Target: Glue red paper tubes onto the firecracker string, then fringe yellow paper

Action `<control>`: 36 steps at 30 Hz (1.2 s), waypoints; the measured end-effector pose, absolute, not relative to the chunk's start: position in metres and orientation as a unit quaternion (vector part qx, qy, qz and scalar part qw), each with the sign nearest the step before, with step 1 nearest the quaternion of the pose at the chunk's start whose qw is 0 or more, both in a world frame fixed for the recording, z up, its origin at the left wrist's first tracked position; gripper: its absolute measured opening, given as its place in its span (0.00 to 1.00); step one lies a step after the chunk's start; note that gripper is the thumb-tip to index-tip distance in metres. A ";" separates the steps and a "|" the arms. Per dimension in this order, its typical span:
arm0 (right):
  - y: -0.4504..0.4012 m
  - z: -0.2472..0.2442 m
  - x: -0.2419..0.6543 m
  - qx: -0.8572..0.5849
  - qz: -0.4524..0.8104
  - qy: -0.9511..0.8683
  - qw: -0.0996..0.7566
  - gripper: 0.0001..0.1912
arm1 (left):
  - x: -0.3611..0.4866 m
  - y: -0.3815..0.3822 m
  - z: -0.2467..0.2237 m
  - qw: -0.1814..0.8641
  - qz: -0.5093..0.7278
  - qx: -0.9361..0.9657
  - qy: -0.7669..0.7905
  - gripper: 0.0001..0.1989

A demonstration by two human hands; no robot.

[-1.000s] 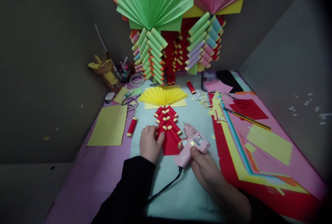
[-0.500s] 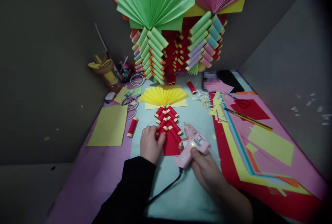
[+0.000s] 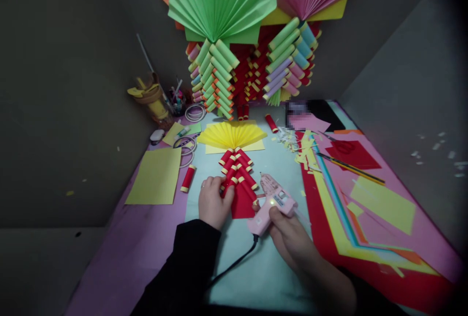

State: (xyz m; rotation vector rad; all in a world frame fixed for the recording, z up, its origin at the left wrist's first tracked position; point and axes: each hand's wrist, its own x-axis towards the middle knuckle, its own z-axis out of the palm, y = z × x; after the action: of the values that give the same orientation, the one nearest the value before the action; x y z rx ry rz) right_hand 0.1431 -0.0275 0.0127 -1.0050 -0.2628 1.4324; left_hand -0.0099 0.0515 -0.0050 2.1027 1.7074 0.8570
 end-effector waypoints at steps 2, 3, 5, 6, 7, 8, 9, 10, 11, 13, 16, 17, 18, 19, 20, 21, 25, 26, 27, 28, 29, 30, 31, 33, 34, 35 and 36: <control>-0.027 0.014 0.143 -0.438 0.627 -0.113 0.634 0.34 | -0.010 0.051 -0.005 0.151 0.302 0.734 0.590 0.07; -0.027 0.015 0.143 -0.439 0.625 -0.112 0.635 0.34 | -0.009 0.050 -0.004 0.151 0.302 0.735 0.588 0.08; -0.027 0.016 0.143 -0.439 0.627 -0.111 0.634 0.34 | -0.009 0.050 -0.004 0.149 0.302 0.734 0.590 0.10; -0.027 0.016 0.143 -0.439 0.629 -0.111 0.632 0.34 | -0.009 0.050 -0.004 0.147 0.302 0.733 0.592 0.11; -0.027 0.016 0.143 -0.439 0.631 -0.112 0.630 0.34 | -0.009 0.050 -0.003 0.146 0.302 0.731 0.594 0.11; -0.027 0.016 0.143 -0.439 0.632 -0.113 0.628 0.34 | -0.008 0.050 -0.003 0.146 0.303 0.730 0.595 0.11; -0.027 0.016 0.144 -0.439 0.631 -0.115 0.629 0.34 | -0.008 0.051 -0.003 0.145 0.303 0.729 0.596 0.10; -0.027 0.015 0.144 -0.439 0.629 -0.118 0.631 0.33 | -0.009 0.051 -0.004 0.145 0.304 0.729 0.596 0.08; -0.027 0.015 0.144 -0.439 0.626 -0.120 0.633 0.33 | -0.009 0.051 -0.004 0.144 0.304 0.730 0.595 0.07; -0.027 0.015 0.144 -0.437 0.625 -0.126 0.634 0.31 | -0.009 0.052 -0.005 0.139 0.304 0.731 0.596 0.05; -0.027 0.017 0.144 -0.432 0.629 -0.128 0.634 0.30 | -0.010 0.052 -0.007 0.133 0.301 0.732 0.597 0.04; -0.027 0.017 0.144 -0.430 0.630 -0.125 0.635 0.30 | -0.010 0.053 -0.007 0.133 0.299 0.732 0.597 0.04; -0.027 0.018 0.144 -0.429 0.630 -0.122 0.635 0.31 | -0.010 0.053 -0.007 0.133 0.297 0.732 0.598 0.04; -0.027 0.018 0.144 -0.429 0.630 -0.119 0.636 0.32 | -0.010 0.053 -0.007 0.134 0.296 0.732 0.598 0.04; -0.027 0.018 0.143 -0.429 0.631 -0.116 0.636 0.33 | -0.010 0.053 -0.007 0.134 0.294 0.733 0.599 0.04; -0.027 0.019 0.143 -0.430 0.630 -0.114 0.637 0.33 | -0.010 0.053 -0.007 0.135 0.293 0.733 0.599 0.04; -0.026 0.019 0.143 -0.432 0.624 -0.107 0.642 0.33 | -0.010 0.053 -0.006 0.137 0.287 0.734 0.600 0.04; -0.026 0.019 0.143 -0.431 0.624 -0.105 0.644 0.33 | -0.010 0.053 -0.006 0.137 0.286 0.735 0.600 0.04; -0.026 0.019 0.143 -0.429 0.623 -0.101 0.646 0.33 | -0.010 0.053 -0.006 0.137 0.287 0.735 0.599 0.04; -0.026 0.019 0.143 -0.429 0.622 -0.096 0.648 0.33 | -0.010 0.053 -0.006 0.137 0.289 0.734 0.599 0.04; -0.026 0.019 0.143 -0.430 0.621 -0.092 0.649 0.34 | -0.010 0.053 -0.006 0.138 0.290 0.734 0.599 0.04; -0.026 0.019 0.143 -0.431 0.620 -0.088 0.650 0.35 | -0.010 0.053 -0.006 0.140 0.291 0.733 0.599 0.04; -0.026 0.020 0.142 -0.431 0.619 -0.085 0.651 0.35 | -0.010 0.053 -0.006 0.142 0.292 0.732 0.599 0.04; -0.026 0.020 0.142 -0.428 0.622 -0.083 0.651 0.36 | -0.010 0.053 -0.006 0.145 0.289 0.731 0.601 0.04; -0.026 0.020 0.142 -0.425 0.624 -0.084 0.650 0.37 | -0.010 0.053 -0.006 0.146 0.287 0.732 0.601 0.04; -0.026 0.020 0.143 -0.422 0.628 -0.085 0.649 0.37 | -0.009 0.053 -0.006 0.147 0.285 0.731 0.602 0.05; -0.026 0.019 0.143 -0.420 0.630 -0.086 0.647 0.38 | -0.009 0.053 -0.005 0.148 0.285 0.731 0.603 0.05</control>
State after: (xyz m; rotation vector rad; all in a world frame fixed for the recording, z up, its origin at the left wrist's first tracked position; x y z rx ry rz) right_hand 0.1429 -0.0264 0.0193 -0.9564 -0.1961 1.4341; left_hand -0.0094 0.0529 -0.0054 2.1013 1.7328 0.8196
